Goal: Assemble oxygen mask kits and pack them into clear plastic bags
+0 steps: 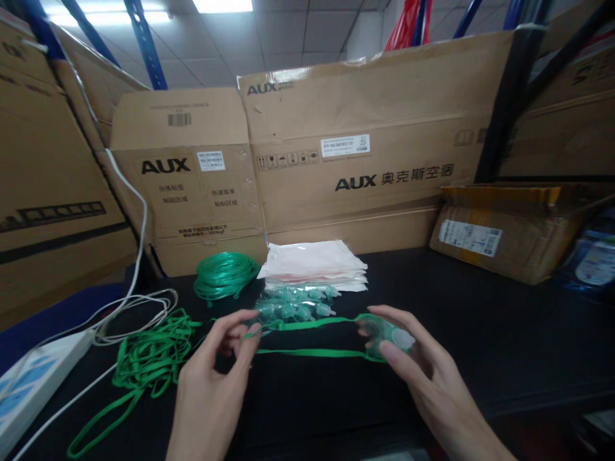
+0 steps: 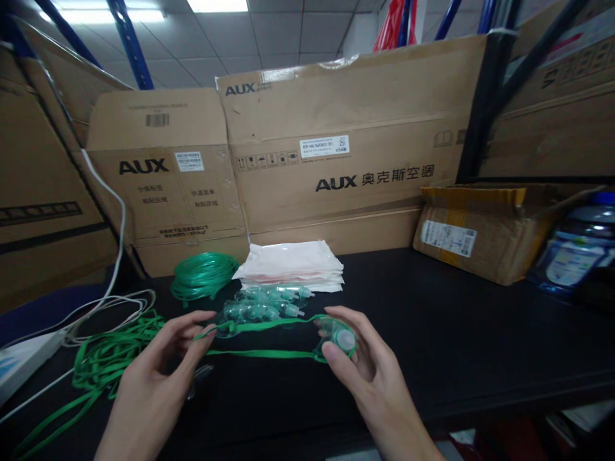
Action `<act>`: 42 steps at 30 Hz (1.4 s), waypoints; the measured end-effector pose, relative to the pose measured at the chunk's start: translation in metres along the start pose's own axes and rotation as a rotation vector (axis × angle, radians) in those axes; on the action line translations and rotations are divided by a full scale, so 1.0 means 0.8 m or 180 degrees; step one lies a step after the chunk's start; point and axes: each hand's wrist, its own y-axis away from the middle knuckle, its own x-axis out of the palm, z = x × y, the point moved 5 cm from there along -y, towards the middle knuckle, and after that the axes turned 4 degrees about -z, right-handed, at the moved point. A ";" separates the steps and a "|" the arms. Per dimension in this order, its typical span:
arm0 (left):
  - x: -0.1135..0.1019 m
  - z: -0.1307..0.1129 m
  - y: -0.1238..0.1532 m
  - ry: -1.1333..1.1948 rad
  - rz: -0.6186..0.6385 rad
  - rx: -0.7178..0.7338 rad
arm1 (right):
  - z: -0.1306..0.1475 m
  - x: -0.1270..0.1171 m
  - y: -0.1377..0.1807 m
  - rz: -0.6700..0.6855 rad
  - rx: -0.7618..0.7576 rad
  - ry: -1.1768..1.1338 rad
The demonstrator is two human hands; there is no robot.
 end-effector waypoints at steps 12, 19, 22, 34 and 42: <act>0.050 -0.065 0.021 0.0450 0.1240 0.0941 | 0.001 0.013 0.000 0.0160 -0.0477 0.0611; 0.093 -0.080 0.034 0.0659 0.1706 0.0696 | 0.002 0.014 -0.002 0.0334 -0.0625 0.0543; 0.090 -0.073 0.033 0.0718 0.1779 0.0493 | -0.003 0.013 -0.003 0.0458 -0.0711 0.0642; 0.085 -0.048 0.024 0.1086 0.1670 -0.0428 | -0.010 0.019 -0.003 0.0667 -0.0866 0.0767; 0.089 -0.044 0.025 0.1152 0.1778 -0.0561 | -0.002 0.022 0.009 0.0687 -0.1337 0.1566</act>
